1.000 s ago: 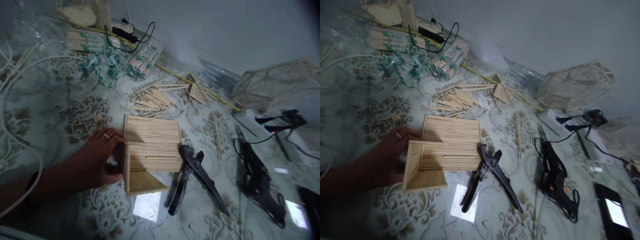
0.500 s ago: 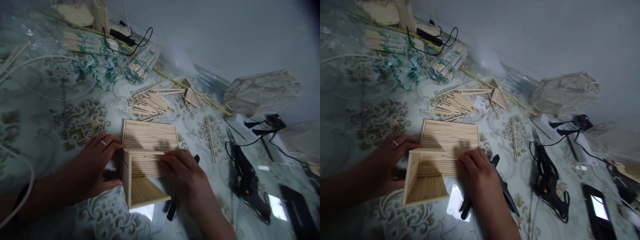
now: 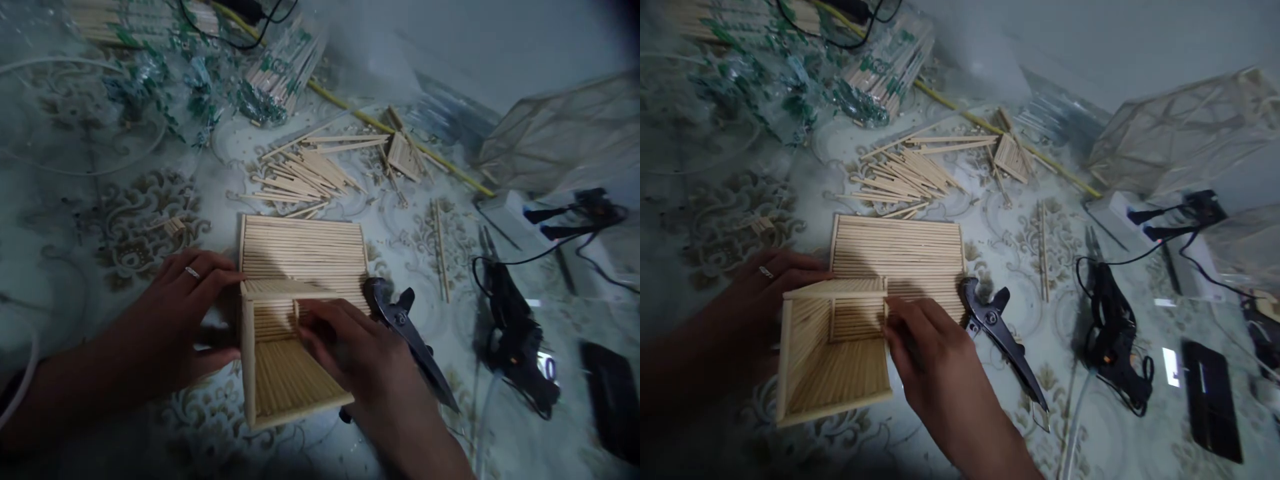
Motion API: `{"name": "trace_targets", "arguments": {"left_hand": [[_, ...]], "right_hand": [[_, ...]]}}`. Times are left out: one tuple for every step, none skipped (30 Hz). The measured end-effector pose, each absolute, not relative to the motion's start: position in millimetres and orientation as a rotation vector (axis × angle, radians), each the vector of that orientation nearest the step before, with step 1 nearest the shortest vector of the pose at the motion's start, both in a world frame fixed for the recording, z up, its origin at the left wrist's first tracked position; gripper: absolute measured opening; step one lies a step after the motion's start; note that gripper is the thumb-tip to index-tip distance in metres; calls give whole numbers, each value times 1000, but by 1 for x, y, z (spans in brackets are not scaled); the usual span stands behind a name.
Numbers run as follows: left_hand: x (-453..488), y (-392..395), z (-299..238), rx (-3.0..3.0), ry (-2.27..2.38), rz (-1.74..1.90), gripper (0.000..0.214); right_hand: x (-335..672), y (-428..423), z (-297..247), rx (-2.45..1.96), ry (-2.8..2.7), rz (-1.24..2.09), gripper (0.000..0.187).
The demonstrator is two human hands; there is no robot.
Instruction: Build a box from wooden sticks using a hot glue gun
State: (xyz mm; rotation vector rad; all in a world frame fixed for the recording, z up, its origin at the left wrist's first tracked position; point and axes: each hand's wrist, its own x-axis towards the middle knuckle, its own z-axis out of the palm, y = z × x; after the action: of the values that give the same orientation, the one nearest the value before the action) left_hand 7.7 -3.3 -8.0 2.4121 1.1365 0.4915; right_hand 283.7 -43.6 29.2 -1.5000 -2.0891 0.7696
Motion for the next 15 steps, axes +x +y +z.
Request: {"name": "trace_targets", "arguments": {"left_hand": [[7, -3, -9, 2414, 1135, 477, 70], [6, -3, -9, 2419, 1133, 469, 70], [6, -3, -9, 2425, 1130, 465, 69], [5, -2, -9, 2432, 1124, 467, 68], [4, -2, -9, 2442, 1116, 471, 67], [4, -1, -9, 2448, 1110, 474, 65], [4, -1, -9, 2452, 1104, 473, 63], [3, 0, -9, 2454, 1102, 470, 61], [3, 0, -9, 2456, 1102, 469, 58], [4, 1, -10, 2459, 1104, 474, 56], [4, 1, -10, 2459, 1108, 483, 54], [4, 1, -10, 2460, 1109, 494, 52], [4, 1, -11, 2462, 1108, 505, 50], [4, 1, -12, 2464, 1106, 512, 49], [4, 1, -12, 2465, 1103, 513, 48]], "right_hand": [[285, -43, 31, -1477, -2084, 837, 21], [288, -43, 32, -1459, -2085, 892, 22], [291, -43, 32, -1451, -2088, 922, 22], [294, -42, 32, -1444, -2098, 926, 24], [297, -42, 32, -1436, -2110, 911, 28], [300, -42, 30, -1430, -2124, 889, 34], [303, -41, 29, -1425, -2137, 874, 41], [305, -41, 28, -1423, -2148, 880, 49], [306, -40, 27, -1419, -2157, 902, 57], [307, -39, 26, -1412, -2168, 937, 65], [308, -39, 26, -1403, -2179, 970, 73], [308, -38, 25, -1388, -2192, 998, 80], [308, -37, 26, -1375, -2204, 1013, 87], [308, -36, 26, -1367, -2218, 1017, 91], [308, -36, 26, -1364, -2229, 1014, 92]]}}
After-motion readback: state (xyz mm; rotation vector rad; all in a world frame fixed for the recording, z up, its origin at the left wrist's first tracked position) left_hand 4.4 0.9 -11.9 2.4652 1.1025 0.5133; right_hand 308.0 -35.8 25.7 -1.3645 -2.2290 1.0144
